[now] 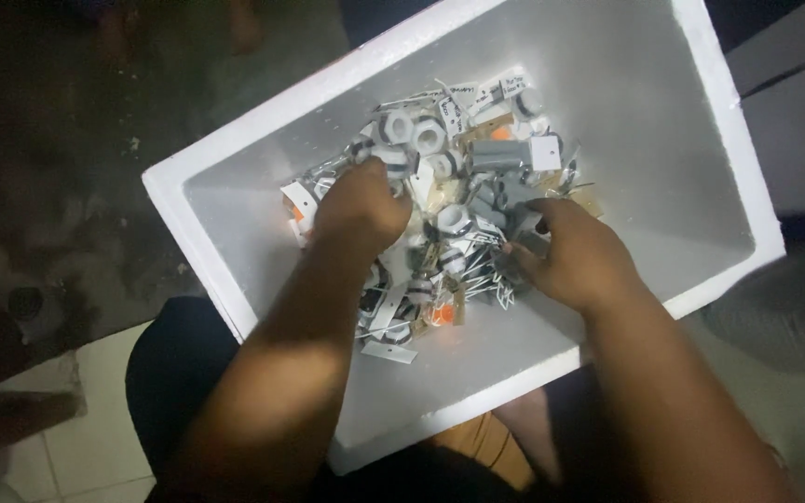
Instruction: The person sits on the floor and repeatedly picks small packaged hardware items from a white bin. They hang each item on a wall-mounted grid rack using hooks, then return to the bin to continue the process.
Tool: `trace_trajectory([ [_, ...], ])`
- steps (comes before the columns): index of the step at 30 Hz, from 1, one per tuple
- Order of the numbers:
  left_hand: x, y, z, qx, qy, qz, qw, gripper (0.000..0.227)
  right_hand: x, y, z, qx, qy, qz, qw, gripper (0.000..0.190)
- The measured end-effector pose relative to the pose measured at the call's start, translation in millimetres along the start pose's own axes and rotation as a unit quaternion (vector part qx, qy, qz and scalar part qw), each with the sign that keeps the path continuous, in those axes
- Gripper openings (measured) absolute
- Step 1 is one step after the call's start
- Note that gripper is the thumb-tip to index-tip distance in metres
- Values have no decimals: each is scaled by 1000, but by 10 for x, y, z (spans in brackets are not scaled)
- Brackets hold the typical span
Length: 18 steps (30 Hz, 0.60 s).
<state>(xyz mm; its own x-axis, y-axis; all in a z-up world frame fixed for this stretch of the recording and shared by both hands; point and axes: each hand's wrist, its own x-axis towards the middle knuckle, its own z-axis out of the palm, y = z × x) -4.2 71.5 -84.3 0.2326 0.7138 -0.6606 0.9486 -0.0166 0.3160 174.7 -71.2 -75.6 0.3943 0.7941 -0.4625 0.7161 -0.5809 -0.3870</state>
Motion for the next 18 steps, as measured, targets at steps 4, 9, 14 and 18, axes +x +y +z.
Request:
trace_trajectory([
  [4,-118,42,-56,-33,29,63,997,38,12,56,7,-3,17,-14,1000,55],
  [9,-249,124,-75,-144,24,139,980,41,-32,40,-18,10,36,-24,999,64],
  [14,-50,15,313,-403,-142,287,857,45,-91,-1,-86,44,73,-104,991,57],
  [18,-349,282,96,-256,-114,164,946,51,7,259,151,48,96,-115,988,40],
])
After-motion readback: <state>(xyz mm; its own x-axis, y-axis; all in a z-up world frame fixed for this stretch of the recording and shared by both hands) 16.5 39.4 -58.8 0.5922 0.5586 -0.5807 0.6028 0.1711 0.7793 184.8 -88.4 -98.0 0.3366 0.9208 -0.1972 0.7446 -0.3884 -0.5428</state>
